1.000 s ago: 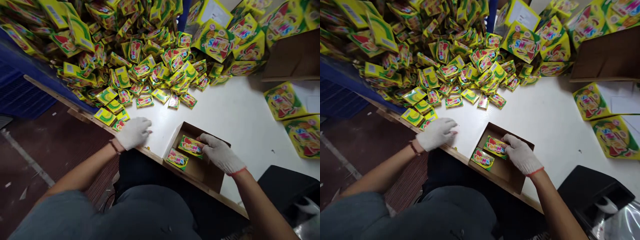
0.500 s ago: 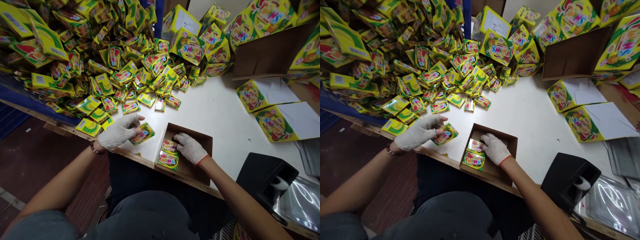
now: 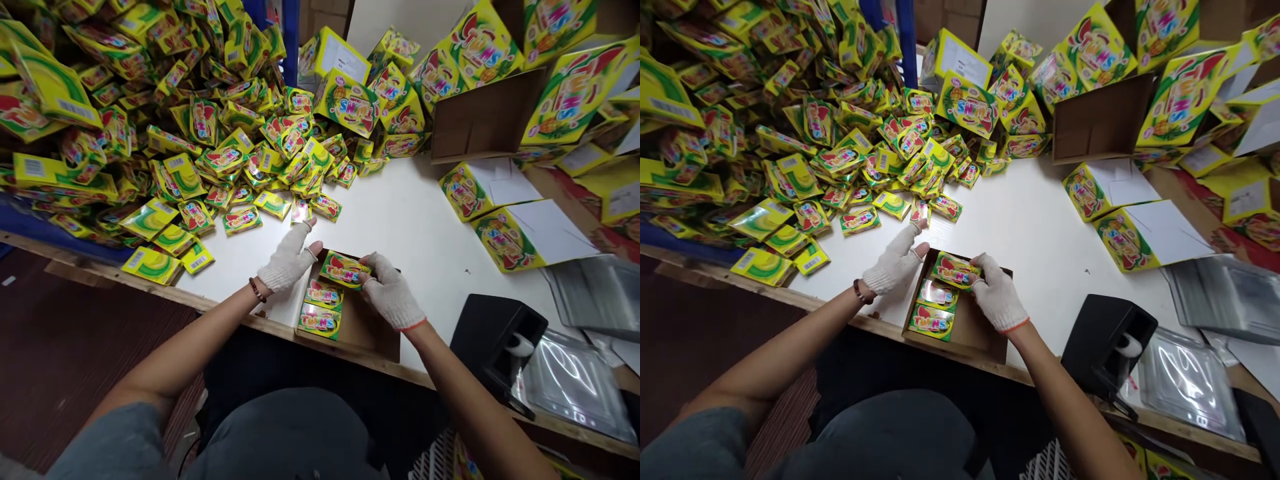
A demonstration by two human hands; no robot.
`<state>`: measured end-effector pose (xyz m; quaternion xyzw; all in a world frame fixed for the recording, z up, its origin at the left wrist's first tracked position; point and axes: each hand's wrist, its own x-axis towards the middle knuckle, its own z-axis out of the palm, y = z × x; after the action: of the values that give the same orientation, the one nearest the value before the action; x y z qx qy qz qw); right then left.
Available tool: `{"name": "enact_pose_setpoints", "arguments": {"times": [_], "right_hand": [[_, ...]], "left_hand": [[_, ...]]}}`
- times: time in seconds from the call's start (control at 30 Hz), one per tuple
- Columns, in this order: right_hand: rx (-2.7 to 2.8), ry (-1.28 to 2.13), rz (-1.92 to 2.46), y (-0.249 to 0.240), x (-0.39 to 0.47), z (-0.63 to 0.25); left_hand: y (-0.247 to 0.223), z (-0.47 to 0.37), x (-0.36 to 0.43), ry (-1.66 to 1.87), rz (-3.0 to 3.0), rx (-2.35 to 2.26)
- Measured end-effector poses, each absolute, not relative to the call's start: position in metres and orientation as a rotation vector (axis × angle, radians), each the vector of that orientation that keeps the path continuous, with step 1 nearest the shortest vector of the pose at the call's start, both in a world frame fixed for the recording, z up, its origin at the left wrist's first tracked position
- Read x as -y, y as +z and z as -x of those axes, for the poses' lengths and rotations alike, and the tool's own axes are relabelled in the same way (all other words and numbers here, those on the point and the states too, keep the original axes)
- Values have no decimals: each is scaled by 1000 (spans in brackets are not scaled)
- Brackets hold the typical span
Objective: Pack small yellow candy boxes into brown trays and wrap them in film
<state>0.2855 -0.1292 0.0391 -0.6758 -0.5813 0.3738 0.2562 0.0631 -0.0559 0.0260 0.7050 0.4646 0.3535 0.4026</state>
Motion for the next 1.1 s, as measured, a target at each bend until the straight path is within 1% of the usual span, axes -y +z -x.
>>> {"name": "enact_pose_setpoints", "arguments": {"times": [0.13, 0.27, 0.37, 0.47, 0.57, 0.67, 0.73, 0.83, 0.9, 0.97, 1.03, 1.1], "right_hand": [[1917, 818, 1906, 22, 119, -266], [2319, 484, 2205, 29, 119, -249], [2539, 290, 2237, 30, 123, -242], [2686, 254, 2182, 27, 125, -237], [2774, 326, 2139, 26, 125, -232], [2768, 411, 2111, 28, 124, -230], [2737, 438, 2073, 29, 122, -233], [2681, 496, 1992, 30, 117, -243], [2554, 593, 1927, 35, 114, -251], [2347, 632, 1810, 47, 115, -258], [2171, 555, 1663, 67, 119, -261], [2151, 444, 1579, 92, 124, -261]], "left_hand": [[7, -75, 56, 707, -1603, -1036], [3, -82, 63, 768, -1633, -1073], [1, -84, 69, 788, -1620, -1077], [0, -84, 71, 751, -1686, -1076], [3, -70, 59, 716, -1792, -1078], [11, -30, 29, 687, -2001, -1303], [17, 5, 6, 531, -2227, -1714], [25, 49, -12, 390, -2240, -1828], [30, 59, -8, 349, -2234, -1822], [39, 50, 11, 369, -2308, -1774], [52, 25, 38, 450, -2492, -1599], [66, -9, 67, 538, -2702, -1284]]}}
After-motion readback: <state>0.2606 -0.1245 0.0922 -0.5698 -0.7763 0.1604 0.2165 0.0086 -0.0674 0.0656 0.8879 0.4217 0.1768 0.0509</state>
